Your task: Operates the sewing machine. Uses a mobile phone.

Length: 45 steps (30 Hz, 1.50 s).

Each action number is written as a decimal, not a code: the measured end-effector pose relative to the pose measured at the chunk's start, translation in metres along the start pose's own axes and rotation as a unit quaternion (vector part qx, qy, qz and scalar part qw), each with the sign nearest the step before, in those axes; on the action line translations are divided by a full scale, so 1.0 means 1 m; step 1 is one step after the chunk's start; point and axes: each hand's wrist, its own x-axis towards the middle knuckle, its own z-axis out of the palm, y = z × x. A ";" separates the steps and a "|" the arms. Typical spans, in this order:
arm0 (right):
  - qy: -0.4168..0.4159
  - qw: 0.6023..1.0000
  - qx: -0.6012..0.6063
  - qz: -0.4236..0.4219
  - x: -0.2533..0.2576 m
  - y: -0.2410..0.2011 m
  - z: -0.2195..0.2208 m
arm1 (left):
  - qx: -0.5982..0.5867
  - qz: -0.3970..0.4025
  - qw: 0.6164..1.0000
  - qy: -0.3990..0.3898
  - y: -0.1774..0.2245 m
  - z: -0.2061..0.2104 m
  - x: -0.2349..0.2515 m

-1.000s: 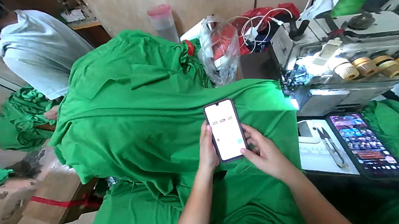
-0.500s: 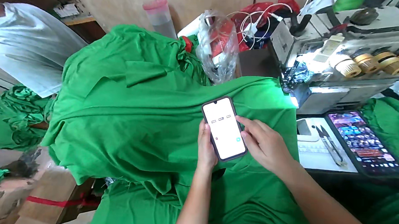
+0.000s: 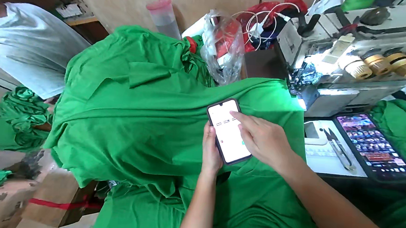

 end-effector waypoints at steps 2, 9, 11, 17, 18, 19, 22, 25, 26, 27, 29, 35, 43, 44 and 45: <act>0.004 1.000 0.016 0.014 -0.008 0.002 -0.002 | 0.001 -0.003 1.000 0.000 0.000 0.000 0.000; 0.007 0.992 0.108 0.060 -0.045 0.019 0.006 | 0.014 0.000 1.000 -0.005 0.000 -0.001 -0.001; 0.007 0.989 0.127 0.068 -0.054 0.023 0.010 | 0.015 0.001 1.000 -0.007 0.000 -0.001 -0.001; -0.016 0.982 0.172 0.071 -0.066 0.028 0.017 | 0.015 0.004 1.000 -0.010 0.000 -0.001 -0.001; -0.020 0.982 0.176 0.072 -0.066 0.028 0.017 | 0.014 0.004 1.000 -0.010 0.000 -0.001 -0.001; -0.025 0.980 0.181 0.077 -0.066 0.027 0.016 | 0.015 0.003 1.000 -0.011 0.000 -0.001 -0.001; -0.040 0.980 0.178 0.081 -0.067 0.026 0.013 | 0.013 -0.001 1.000 -0.005 0.000 0.000 -0.001; -0.036 0.989 0.137 0.051 -0.068 0.027 0.017 | 0.027 -0.003 1.000 0.003 0.001 0.001 -0.002; -0.040 0.990 0.125 0.049 -0.068 0.026 0.017 | 0.031 -0.004 1.000 0.004 0.001 0.001 -0.002; -0.046 0.991 0.116 0.048 -0.068 0.026 0.017 | 0.033 -0.006 0.999 0.005 0.001 0.001 -0.002; -0.054 0.991 0.110 0.043 -0.068 0.026 0.016 | 0.035 -0.008 0.999 0.006 0.001 0.001 -0.002; -0.055 0.992 0.108 0.038 -0.068 0.028 0.017 | 0.023 -0.011 1.000 0.005 0.001 0.000 -0.001; -0.057 0.992 0.108 0.041 -0.068 0.027 0.016 | 0.004 -0.016 1.000 0.002 -0.001 -0.001 -0.001; -0.056 0.992 0.109 0.041 -0.068 0.027 0.016 | 0.004 -0.013 1.000 -0.002 -0.001 -0.002 -0.001; -0.055 0.992 0.110 0.040 -0.068 0.027 0.017 | 0.003 -0.010 1.000 -0.005 0.000 -0.002 -0.001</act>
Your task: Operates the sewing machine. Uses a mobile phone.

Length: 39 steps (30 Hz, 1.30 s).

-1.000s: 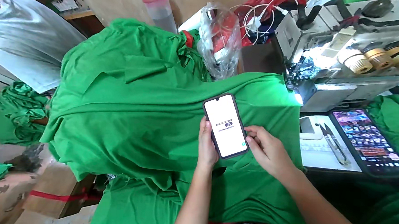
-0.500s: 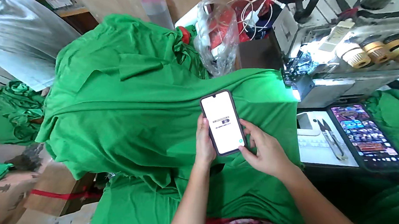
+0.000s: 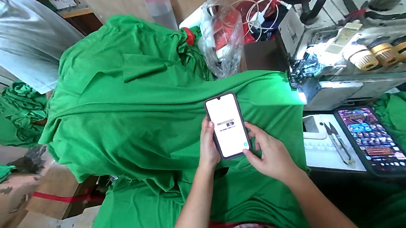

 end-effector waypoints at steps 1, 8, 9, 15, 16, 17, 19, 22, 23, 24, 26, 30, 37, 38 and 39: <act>0.000 1.000 0.001 0.000 0.000 0.000 0.000 | -0.002 0.003 1.000 -0.003 0.000 0.000 0.000; 0.002 1.000 -0.004 0.003 0.000 0.000 0.000 | -0.028 0.026 0.999 -0.032 -0.002 -0.003 0.001; 0.002 1.000 -0.004 0.003 0.000 0.000 0.000 | -0.031 0.028 0.999 -0.035 -0.002 -0.003 0.001; 0.006 1.000 -0.004 0.002 0.000 0.000 0.001 | -0.022 0.032 0.998 -0.045 -0.002 -0.003 -0.001; 0.005 1.000 -0.004 0.000 0.001 0.000 0.001 | -0.020 0.032 0.998 -0.045 -0.002 -0.003 -0.001; 0.003 1.000 0.001 -0.001 0.001 0.000 0.000 | -0.017 0.033 0.998 -0.046 -0.003 -0.003 -0.001; -0.006 1.000 0.018 -0.007 0.000 0.001 -0.002 | -0.015 0.033 0.998 -0.047 -0.002 -0.004 -0.001; -0.013 0.999 0.029 -0.012 0.000 0.003 -0.003 | -0.024 0.034 0.998 -0.051 -0.003 -0.004 0.000; -0.012 1.000 0.027 -0.011 0.000 0.003 -0.002 | -0.028 0.034 0.998 -0.052 -0.003 -0.004 0.000; -0.009 1.000 0.021 -0.008 0.000 0.002 -0.001 | -0.032 0.035 0.997 -0.054 -0.003 -0.004 0.000; -0.002 1.000 0.001 0.003 0.001 0.000 0.000 | -0.038 0.033 0.997 -0.054 -0.003 -0.004 0.000; 0.001 1.000 -0.005 0.004 0.001 -0.001 0.000 | -0.037 0.029 0.997 -0.054 -0.002 -0.004 0.000; 0.004 1.000 -0.002 -0.008 0.000 0.000 0.000 | -0.020 0.036 0.998 -0.048 -0.002 -0.004 -0.001; 0.004 1.000 -0.003 -0.007 0.001 0.000 0.000 | -0.018 0.036 0.998 -0.047 -0.002 -0.003 -0.001; 0.003 1.000 -0.005 -0.007 0.001 0.000 0.000 | -0.017 0.035 0.998 -0.046 -0.002 -0.003 -0.001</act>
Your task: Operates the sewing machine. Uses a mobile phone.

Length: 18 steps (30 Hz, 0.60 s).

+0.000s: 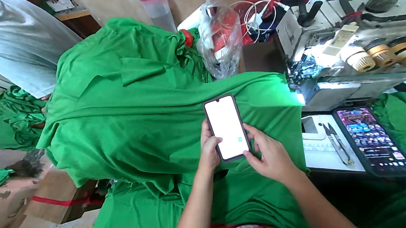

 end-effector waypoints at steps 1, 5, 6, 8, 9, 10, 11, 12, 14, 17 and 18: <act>0.000 1.000 0.001 0.000 0.000 0.000 0.000 | 0.002 -0.001 1.000 0.001 0.000 0.000 0.000; 0.003 1.000 0.003 -0.003 -0.001 0.000 0.000 | 0.005 0.000 1.000 0.005 0.000 0.000 0.000; 0.003 1.000 0.006 -0.003 -0.001 0.001 0.000 | 0.007 -0.001 1.000 0.008 0.000 0.000 0.000; -0.003 1.000 0.023 0.000 -0.001 0.001 -0.002 | 0.012 -0.007 1.000 0.015 0.000 0.000 0.000; -0.007 0.999 0.038 0.005 0.000 0.002 -0.002 | 0.012 -0.008 1.000 0.019 0.000 0.000 0.001; -0.011 0.998 0.059 0.010 0.000 0.002 -0.003 | 0.016 -0.010 1.000 0.022 0.001 0.001 0.000; -0.015 0.996 0.084 0.018 -0.001 0.002 -0.005 | 0.021 -0.012 0.999 0.027 0.002 0.002 -0.001; -0.019 0.993 0.111 0.026 -0.001 0.001 -0.006 | 0.026 -0.015 0.999 0.035 0.003 0.005 -0.003; -0.030 0.986 0.162 0.040 -0.002 -0.001 -0.010 | 0.032 -0.022 0.998 0.045 0.006 0.011 -0.007; -0.059 0.972 0.221 0.061 -0.003 -0.006 -0.018 | 0.033 -0.025 0.998 0.046 0.012 0.021 -0.013; -0.065 0.966 0.243 0.065 -0.003 -0.007 -0.020 | 0.035 -0.022 0.998 0.043 0.013 0.024 -0.015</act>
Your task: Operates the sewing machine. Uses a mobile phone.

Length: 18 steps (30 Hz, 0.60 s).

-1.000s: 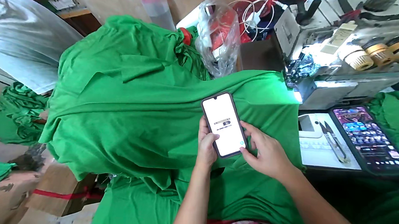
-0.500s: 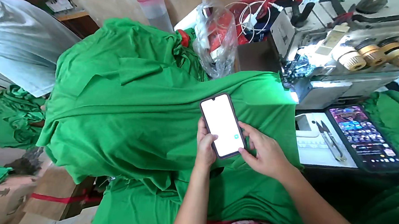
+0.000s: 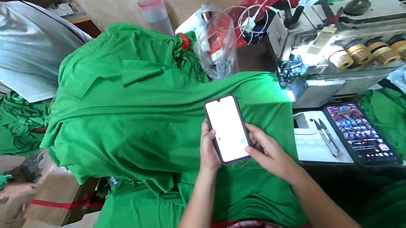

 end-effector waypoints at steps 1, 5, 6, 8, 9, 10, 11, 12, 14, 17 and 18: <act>-0.006 1.000 0.027 0.001 -0.001 -0.002 -0.001 | 0.002 0.007 1.000 -0.006 0.001 0.002 -0.002; -0.021 0.989 0.150 0.003 -0.004 -0.011 -0.002 | 0.014 0.037 0.999 -0.012 0.003 0.012 -0.006; -0.024 0.984 0.176 0.003 -0.005 -0.012 -0.002 | 0.016 0.042 0.999 -0.015 0.003 0.013 -0.007; -0.036 0.977 0.212 0.004 -0.008 -0.014 -0.003 | 0.015 0.048 0.999 -0.021 0.003 0.015 -0.009; -0.045 0.973 0.226 0.008 -0.010 -0.015 -0.004 | 0.014 0.047 0.999 -0.024 0.003 0.016 -0.010; -0.052 0.970 0.237 0.012 -0.012 -0.016 -0.006 | 0.016 0.044 0.999 -0.026 0.003 0.016 -0.010; -0.057 0.968 0.244 0.016 -0.014 -0.016 -0.006 | 0.019 0.041 0.999 -0.029 0.003 0.016 -0.011; -0.058 0.967 0.246 0.018 -0.016 -0.016 -0.007 | 0.019 0.038 0.999 -0.030 0.002 0.016 -0.012; -0.044 0.967 0.249 0.022 -0.018 -0.016 -0.005 | 0.021 0.034 0.999 -0.027 0.000 0.017 -0.012; -0.010 0.974 0.224 0.040 -0.019 -0.018 -0.002 | 0.020 0.035 0.999 -0.027 -0.001 0.019 -0.013; -0.008 0.975 0.218 0.043 -0.020 -0.017 -0.002 | 0.019 0.036 0.999 -0.028 -0.001 0.019 -0.013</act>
